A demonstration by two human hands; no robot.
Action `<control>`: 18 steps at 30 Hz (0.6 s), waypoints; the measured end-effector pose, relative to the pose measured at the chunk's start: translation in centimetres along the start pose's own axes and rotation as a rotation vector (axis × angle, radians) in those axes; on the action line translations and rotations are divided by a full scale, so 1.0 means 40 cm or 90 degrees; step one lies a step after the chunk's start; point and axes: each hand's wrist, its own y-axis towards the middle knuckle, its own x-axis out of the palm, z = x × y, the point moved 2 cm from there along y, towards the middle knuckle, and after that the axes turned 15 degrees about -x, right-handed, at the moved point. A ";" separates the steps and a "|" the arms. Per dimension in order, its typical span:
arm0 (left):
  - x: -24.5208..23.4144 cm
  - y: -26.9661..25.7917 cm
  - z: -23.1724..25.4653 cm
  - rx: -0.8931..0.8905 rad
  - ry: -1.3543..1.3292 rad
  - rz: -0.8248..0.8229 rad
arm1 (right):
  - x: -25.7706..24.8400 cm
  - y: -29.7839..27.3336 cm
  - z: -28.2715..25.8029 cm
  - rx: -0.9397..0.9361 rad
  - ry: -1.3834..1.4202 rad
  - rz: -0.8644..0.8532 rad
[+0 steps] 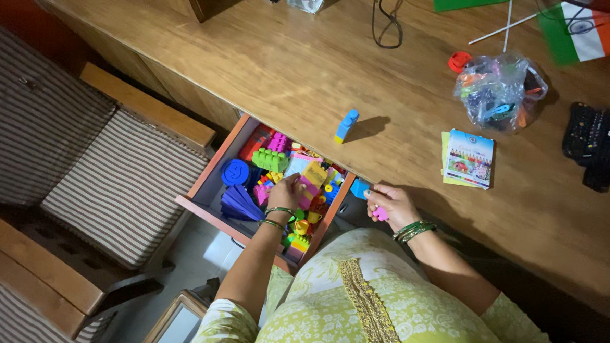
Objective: The person picks up building blocks, small cards, and toy parts from a desk surface and places them into an open drawer, occasionally putting items into a plastic bag.
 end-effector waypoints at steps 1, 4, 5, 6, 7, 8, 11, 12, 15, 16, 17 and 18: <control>-0.010 -0.010 0.011 0.032 0.014 0.017 | 0.003 0.000 0.003 -0.003 -0.007 -0.006; -0.041 -0.036 0.032 0.076 -0.044 0.013 | 0.022 0.012 0.012 0.008 0.000 -0.026; -0.049 -0.049 0.037 0.076 -0.045 0.013 | 0.030 0.015 0.014 0.008 0.000 -0.026; -0.061 -0.065 0.046 0.132 -0.045 0.091 | 0.039 0.021 0.016 0.018 -0.017 -0.030; -0.073 -0.080 0.057 0.189 -0.044 0.168 | 0.048 0.028 0.019 0.027 -0.033 -0.033; -0.080 -0.095 0.062 0.186 -0.044 0.169 | 0.059 0.033 0.023 0.029 -0.033 -0.035; -0.077 -0.130 0.078 0.222 -0.069 0.248 | 0.099 0.056 0.034 0.018 -0.043 -0.064; -0.058 -0.122 0.077 0.143 -0.210 0.093 | 0.113 0.062 0.039 0.018 -0.098 -0.078; 0.000 -0.122 0.062 -0.013 -0.471 -0.208 | 0.161 0.073 0.055 0.001 -0.179 -0.135; 0.019 -0.125 0.056 -0.093 -0.592 -0.356 | 0.177 0.073 0.058 -0.012 -0.206 -0.176; 0.024 -0.124 0.051 -0.092 -0.593 -0.356 | 0.187 0.071 0.060 -0.013 -0.207 -0.176; 0.032 -0.126 0.038 -0.177 -0.610 -0.401 | 0.199 0.068 0.060 -0.041 -0.301 -0.217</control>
